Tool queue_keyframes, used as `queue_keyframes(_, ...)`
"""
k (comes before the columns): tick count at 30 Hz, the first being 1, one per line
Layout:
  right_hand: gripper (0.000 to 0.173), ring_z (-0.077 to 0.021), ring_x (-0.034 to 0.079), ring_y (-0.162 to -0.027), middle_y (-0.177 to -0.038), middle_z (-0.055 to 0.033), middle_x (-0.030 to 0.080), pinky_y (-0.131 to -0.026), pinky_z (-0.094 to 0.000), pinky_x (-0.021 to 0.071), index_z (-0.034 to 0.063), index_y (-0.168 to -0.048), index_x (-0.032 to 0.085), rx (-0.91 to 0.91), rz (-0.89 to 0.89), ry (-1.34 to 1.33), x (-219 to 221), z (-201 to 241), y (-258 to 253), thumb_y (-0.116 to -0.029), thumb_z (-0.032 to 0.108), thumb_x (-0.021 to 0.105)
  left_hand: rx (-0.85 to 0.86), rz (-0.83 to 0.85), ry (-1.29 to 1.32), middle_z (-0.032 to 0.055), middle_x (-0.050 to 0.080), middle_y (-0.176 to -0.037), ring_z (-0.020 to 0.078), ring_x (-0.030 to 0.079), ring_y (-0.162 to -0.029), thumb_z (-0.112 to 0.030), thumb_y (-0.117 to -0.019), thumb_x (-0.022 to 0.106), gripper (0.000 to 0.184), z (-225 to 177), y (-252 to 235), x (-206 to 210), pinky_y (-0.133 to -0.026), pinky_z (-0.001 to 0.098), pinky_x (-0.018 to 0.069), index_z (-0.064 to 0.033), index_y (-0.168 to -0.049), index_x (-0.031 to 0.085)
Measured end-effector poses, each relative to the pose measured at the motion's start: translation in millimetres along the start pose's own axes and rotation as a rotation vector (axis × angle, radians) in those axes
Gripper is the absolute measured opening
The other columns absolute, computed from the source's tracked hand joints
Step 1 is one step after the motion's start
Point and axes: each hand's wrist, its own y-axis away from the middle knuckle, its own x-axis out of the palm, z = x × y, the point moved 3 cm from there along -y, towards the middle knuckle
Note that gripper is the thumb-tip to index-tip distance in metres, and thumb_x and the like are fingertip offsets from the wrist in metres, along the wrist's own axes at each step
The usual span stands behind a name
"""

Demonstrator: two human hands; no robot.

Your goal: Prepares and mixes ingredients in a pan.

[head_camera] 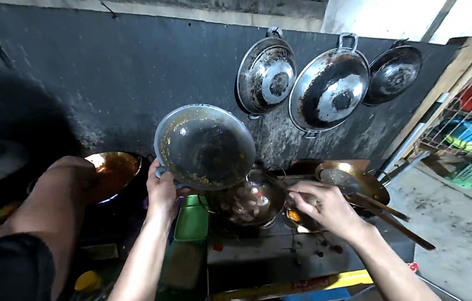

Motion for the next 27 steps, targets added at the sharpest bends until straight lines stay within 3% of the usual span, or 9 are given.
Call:
queue_keyframes(2, 0.023, -0.0091, 0.072, -0.081, -0.094, -0.0011, 0.075, -0.073, -0.0291, 0.0613, 0.0103, -0.101, 0.076, 0.045, -0.040, 0.030, -7, -8, -1, -0.0992, 0.027, 0.059, 0.017, 0.018, 0.006, 0.0129, 0.061, -0.124, 0.0245, 0.068, -0.095, -0.007, -0.1024, 0.043, 0.050, 2, -3, 0, -0.072, 0.0478, 0.0596, -0.0197, -0.150, 0.043)
queue_keyframes(6, 0.021, -0.0056, 0.063, -0.063, -0.081, 0.0025, 0.070, -0.055, -0.0296, 0.0545, 0.0126, -0.101, 0.072, 0.182, -0.134, 0.029, -21, -18, -8, -0.0991, 0.030, 0.060, 0.024, 0.055, 0.039, 0.0140, 0.062, -0.123, 0.0266, 0.068, -0.095, -0.009, -0.1039, 0.043, 0.047, 5, -5, 1, -0.072, 0.0505, 0.0594, -0.0199, -0.149, 0.043)
queue_keyframes(9, 0.020, -0.0026, 0.065, -0.066, -0.084, 0.0053, 0.071, -0.057, -0.0281, 0.0554, 0.0151, -0.108, 0.071, 0.236, -0.132, 0.010, -30, -18, -13, -0.0976, 0.026, 0.057, 0.012, 0.037, -0.017, 0.0132, 0.062, -0.115, 0.0240, 0.066, -0.082, -0.014, -0.1062, 0.045, 0.044, 6, -6, 3, -0.061, 0.0430, 0.0571, -0.0234, -0.149, 0.044)
queue_keyframes(13, 0.023, -0.0013, 0.062, -0.062, -0.080, 0.0051, 0.069, -0.054, -0.0268, 0.0532, 0.0135, -0.106, 0.071, 0.237, -0.206, 0.008, -44, -12, -20, -0.0996, 0.026, 0.053, -0.019, 0.012, -0.033, 0.0182, 0.059, -0.128, 0.0306, 0.067, -0.094, -0.013, -0.1069, 0.044, 0.049, 8, -8, 1, -0.069, 0.0511, 0.0579, -0.0234, -0.154, 0.038)
queue_keyframes(15, 0.023, 0.0004, 0.061, -0.064, -0.082, 0.0046, 0.069, -0.056, -0.0237, 0.0525, 0.0102, -0.105, 0.070, 0.215, -0.285, -0.051, -54, -6, -26, -0.1009, 0.023, 0.052, -0.005, 0.032, -0.009, 0.0174, 0.060, -0.125, 0.0308, 0.067, -0.093, -0.011, -0.1070, 0.043, 0.047, 8, -8, -1, -0.067, 0.0510, 0.0576, -0.0235, -0.152, 0.039)
queue_keyframes(18, 0.021, -0.0065, 0.069, -0.067, -0.088, 0.0019, 0.072, -0.059, -0.0262, 0.0620, 0.0081, -0.112, 0.070, 0.243, -0.319, -0.340, -52, 3, -43, -0.1014, 0.017, 0.054, 0.000, 0.076, 0.004, 0.0162, 0.060, -0.127, 0.0312, 0.067, -0.095, -0.013, -0.1086, 0.041, 0.046, 12, -9, -3, -0.068, 0.0517, 0.0579, -0.0250, -0.153, 0.038)
queue_keyframes(23, 0.029, -0.0208, 0.073, -0.094, -0.112, -0.0077, 0.073, -0.085, -0.0387, 0.0634, 0.0057, -0.123, 0.069, 0.386, -0.088, -0.748, -1, 5, -61, -0.0967, 0.004, 0.056, -0.050, 0.090, -0.035, 0.0193, 0.062, -0.126, 0.0331, 0.068, -0.093, -0.016, -0.1084, 0.044, 0.046, 14, -11, -2, -0.069, 0.0524, 0.0584, -0.0232, -0.153, 0.040)
queue_keyframes(25, 0.034, -0.0242, 0.073, -0.100, -0.118, -0.0112, 0.073, -0.086, -0.0403, 0.0624, 0.0073, -0.131, 0.065, 0.526, 0.097, -0.960, 22, 4, -52, -0.1024, 0.018, 0.051, -0.034, 0.096, -0.039, 0.0174, 0.065, -0.118, 0.0295, 0.069, -0.084, -0.019, -0.1083, 0.047, 0.042, 17, -13, 0, -0.063, 0.0471, 0.0587, -0.0228, -0.150, 0.045)
queue_keyframes(27, 0.045, -0.0258, 0.072, -0.098, -0.118, -0.0136, 0.072, -0.083, -0.0418, 0.0618, 0.0116, -0.138, 0.062, 0.584, 0.361, -1.125, 42, -3, -38, -0.0985, 0.032, 0.055, 0.029, 0.133, -0.041, 0.0160, 0.061, -0.130, 0.0277, 0.068, -0.100, -0.016, -0.1085, 0.046, 0.044, 21, -13, -1, -0.076, 0.0494, 0.0597, -0.0191, -0.152, 0.042)
